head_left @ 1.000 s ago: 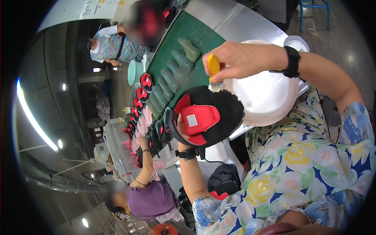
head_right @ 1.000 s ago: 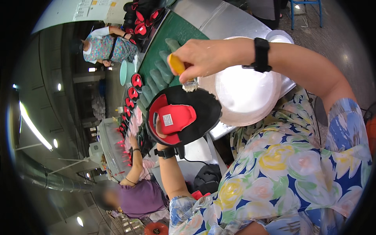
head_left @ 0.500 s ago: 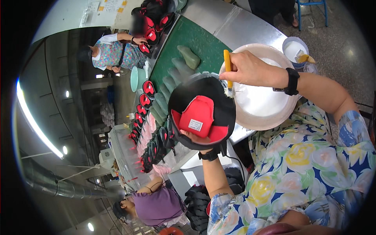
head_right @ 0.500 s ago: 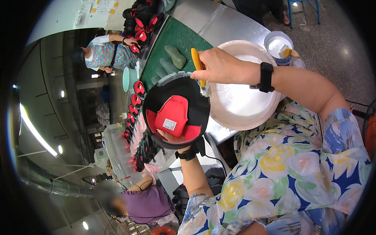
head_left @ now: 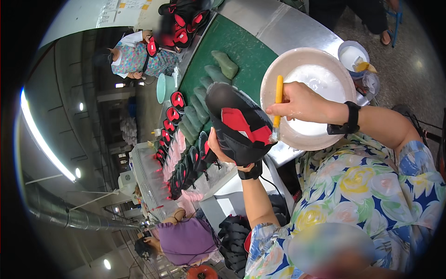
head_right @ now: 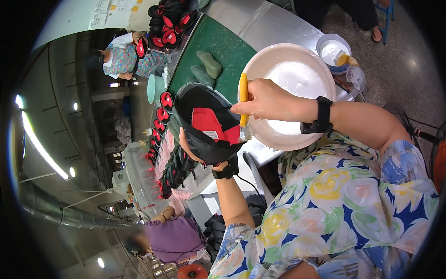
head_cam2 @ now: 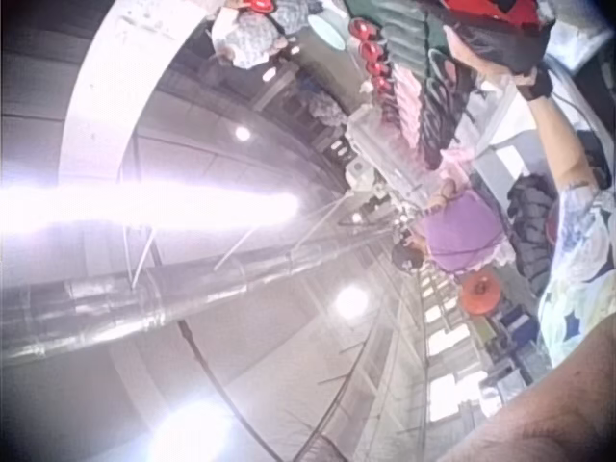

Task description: Apply adhesive to shoe components using a brush during the assembly process.

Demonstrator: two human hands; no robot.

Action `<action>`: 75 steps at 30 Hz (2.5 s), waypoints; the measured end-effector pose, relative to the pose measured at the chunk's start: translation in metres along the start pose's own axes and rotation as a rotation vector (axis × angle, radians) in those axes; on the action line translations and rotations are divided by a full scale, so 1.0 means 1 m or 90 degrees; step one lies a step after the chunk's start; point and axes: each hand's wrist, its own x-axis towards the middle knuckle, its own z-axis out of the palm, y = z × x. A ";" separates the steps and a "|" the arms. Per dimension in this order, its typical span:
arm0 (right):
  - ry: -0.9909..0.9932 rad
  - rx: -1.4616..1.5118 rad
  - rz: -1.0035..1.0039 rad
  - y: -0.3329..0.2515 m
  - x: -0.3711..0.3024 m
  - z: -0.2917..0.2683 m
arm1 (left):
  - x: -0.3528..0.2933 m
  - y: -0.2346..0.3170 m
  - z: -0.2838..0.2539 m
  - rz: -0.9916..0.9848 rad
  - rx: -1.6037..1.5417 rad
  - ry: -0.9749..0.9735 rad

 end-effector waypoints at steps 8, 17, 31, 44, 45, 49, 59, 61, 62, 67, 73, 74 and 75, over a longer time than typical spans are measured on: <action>-0.003 -0.138 -0.354 -0.008 0.010 -0.029 | -0.075 -0.109 -0.057 -0.116 0.047 -0.337; -0.167 -0.134 -0.746 -0.019 0.028 0.018 | -0.163 -0.055 -0.022 -0.214 -0.082 -0.331; -0.220 -0.354 -0.277 -0.007 0.029 -0.028 | -0.131 -0.079 -0.039 -0.406 -0.248 -0.281; -0.210 -0.435 -0.449 -0.011 0.012 -0.030 | -0.128 -0.082 -0.077 -0.591 -0.411 -0.241; -0.215 -0.435 -0.441 -0.006 0.009 -0.036 | -0.130 -0.082 -0.080 -0.612 -0.425 -0.238; -0.090 -0.342 -0.358 -0.022 -0.012 -0.035 | -0.111 -0.088 -0.081 -0.697 -0.466 -0.193; -0.204 -0.238 -0.416 -0.001 -0.018 0.010 | -0.116 -0.086 -0.077 -0.823 -0.589 -0.072; -0.142 -0.298 -0.430 0.004 0.003 0.001 | -0.116 -0.083 -0.092 -0.838 -0.612 -0.028; -0.096 -0.294 -0.386 0.003 0.011 -0.005 | -0.112 -0.086 -0.095 -0.844 -0.627 -0.007; 0.038 -0.287 -0.317 -0.027 0.019 -0.025 | -0.079 -0.123 -0.082 -0.838 -0.695 0.143; 0.020 -0.237 -0.114 0.004 0.002 -0.049 | -0.102 -0.223 -0.078 -0.884 -0.585 0.334; 0.016 -0.250 -0.119 0.010 0.003 -0.049 | -0.109 -0.243 -0.073 -0.864 -0.567 0.370; 0.039 -0.206 -0.067 0.012 0.005 -0.046 | -0.121 -0.273 -0.072 -0.856 -0.577 0.386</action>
